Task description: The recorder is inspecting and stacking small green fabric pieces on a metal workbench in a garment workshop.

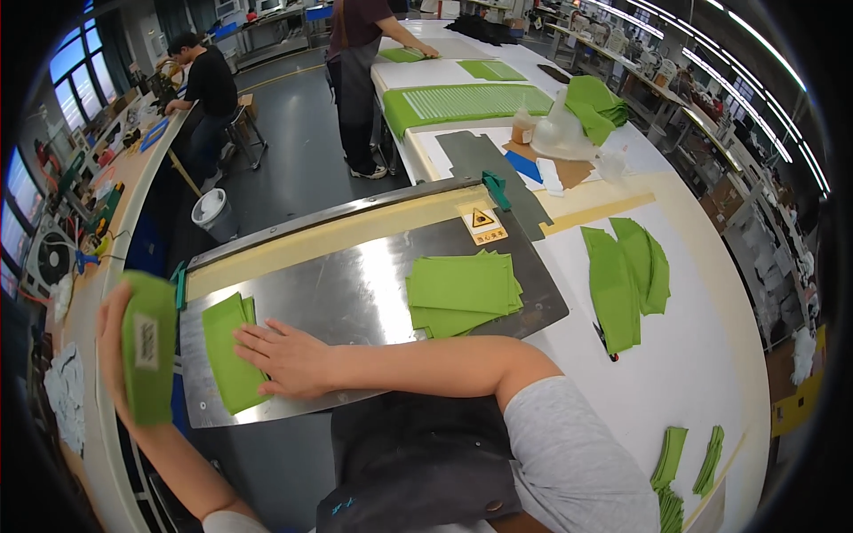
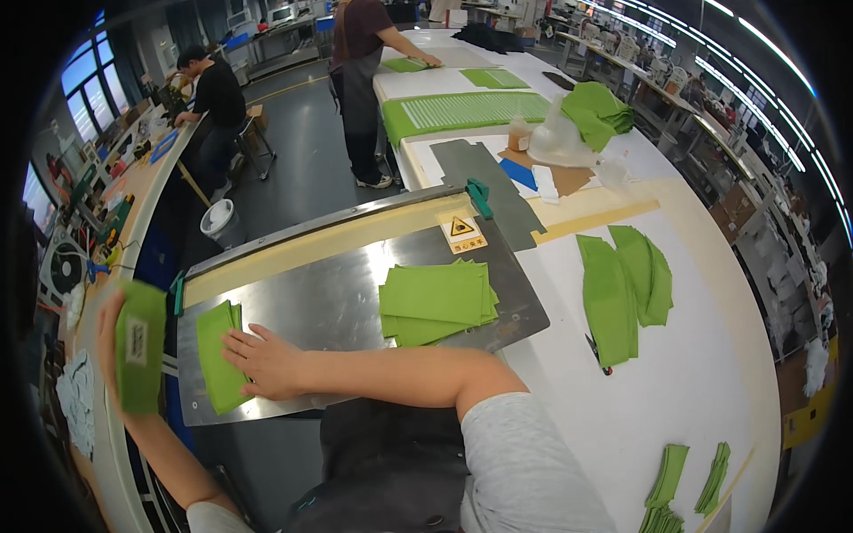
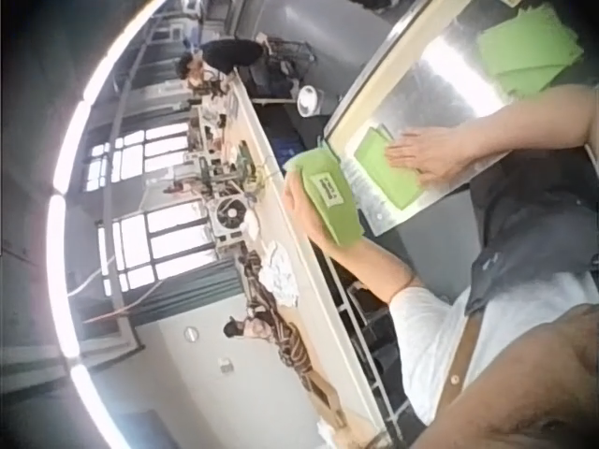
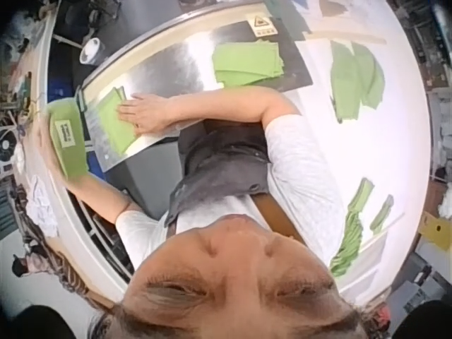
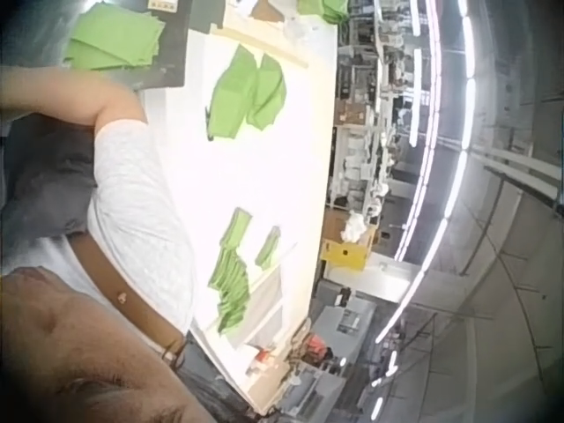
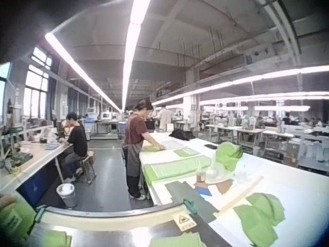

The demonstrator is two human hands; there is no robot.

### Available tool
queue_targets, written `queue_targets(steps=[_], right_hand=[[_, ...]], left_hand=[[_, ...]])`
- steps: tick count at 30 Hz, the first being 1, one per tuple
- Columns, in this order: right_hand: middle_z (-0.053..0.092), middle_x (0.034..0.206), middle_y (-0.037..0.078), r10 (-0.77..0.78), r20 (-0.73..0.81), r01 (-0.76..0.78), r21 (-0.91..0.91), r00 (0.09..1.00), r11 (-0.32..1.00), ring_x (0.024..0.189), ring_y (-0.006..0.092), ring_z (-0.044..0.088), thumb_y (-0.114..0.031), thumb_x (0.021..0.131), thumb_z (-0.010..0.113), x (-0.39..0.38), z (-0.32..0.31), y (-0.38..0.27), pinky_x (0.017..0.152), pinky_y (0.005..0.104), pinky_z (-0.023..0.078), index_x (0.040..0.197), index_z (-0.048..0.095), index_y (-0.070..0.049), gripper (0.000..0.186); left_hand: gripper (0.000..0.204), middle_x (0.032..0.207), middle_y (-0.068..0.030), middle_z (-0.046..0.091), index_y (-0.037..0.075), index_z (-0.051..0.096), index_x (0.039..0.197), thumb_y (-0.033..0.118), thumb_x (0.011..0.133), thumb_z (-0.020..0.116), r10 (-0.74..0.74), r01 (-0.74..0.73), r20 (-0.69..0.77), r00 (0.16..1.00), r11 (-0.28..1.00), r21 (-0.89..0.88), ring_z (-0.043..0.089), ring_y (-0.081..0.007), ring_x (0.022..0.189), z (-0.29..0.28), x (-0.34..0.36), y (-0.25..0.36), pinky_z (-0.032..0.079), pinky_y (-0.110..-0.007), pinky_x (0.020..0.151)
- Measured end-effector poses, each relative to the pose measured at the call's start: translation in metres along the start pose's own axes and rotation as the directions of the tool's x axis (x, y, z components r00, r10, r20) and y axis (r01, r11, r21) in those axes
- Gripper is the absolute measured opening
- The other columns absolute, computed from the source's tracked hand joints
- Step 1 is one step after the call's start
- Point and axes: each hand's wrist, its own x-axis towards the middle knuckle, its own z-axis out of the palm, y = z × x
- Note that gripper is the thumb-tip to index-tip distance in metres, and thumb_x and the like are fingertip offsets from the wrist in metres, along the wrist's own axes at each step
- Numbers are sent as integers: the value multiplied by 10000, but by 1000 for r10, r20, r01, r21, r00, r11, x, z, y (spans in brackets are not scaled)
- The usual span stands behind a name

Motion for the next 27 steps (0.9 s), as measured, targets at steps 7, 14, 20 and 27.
queue_targets(steps=[7,14,20,27], right_hand=[[573,1299,189,-143,486,69,168,862,983,1233,344,523,-389,957,558,-49,-115,-57,1019,431,432,1372,486,-19,561],[634,1250,158,342,-83,-343,10,936,939,1167,342,583,-259,974,546,-66,-162,78,983,419,460,1278,599,-50,373],[457,1474,136,269,-105,-287,-238,957,928,1385,319,394,-282,974,548,-76,-113,118,1123,403,346,1386,485,-18,493],[459,1475,120,390,-96,-402,-225,916,888,1385,319,395,-270,967,559,-85,-124,114,1130,412,337,1384,484,-25,489]], left_hand=[[409,748,-127,653,-27,647,827,357,955,590,-84,-538,713,696,595,596,632,-235,725,147,35,-124,496,-380,704],[397,1165,-210,612,-12,598,1133,275,869,673,137,-842,880,454,389,374,562,-392,1103,126,22,-152,458,-436,950],[448,1230,-208,601,-42,590,1161,276,861,686,-24,-777,805,593,244,580,541,-376,1153,124,25,-147,435,-419,1005],[527,1374,-167,536,-23,566,1262,307,869,683,155,-841,854,497,329,430,474,-389,1237,120,32,-165,391,-454,1043]])
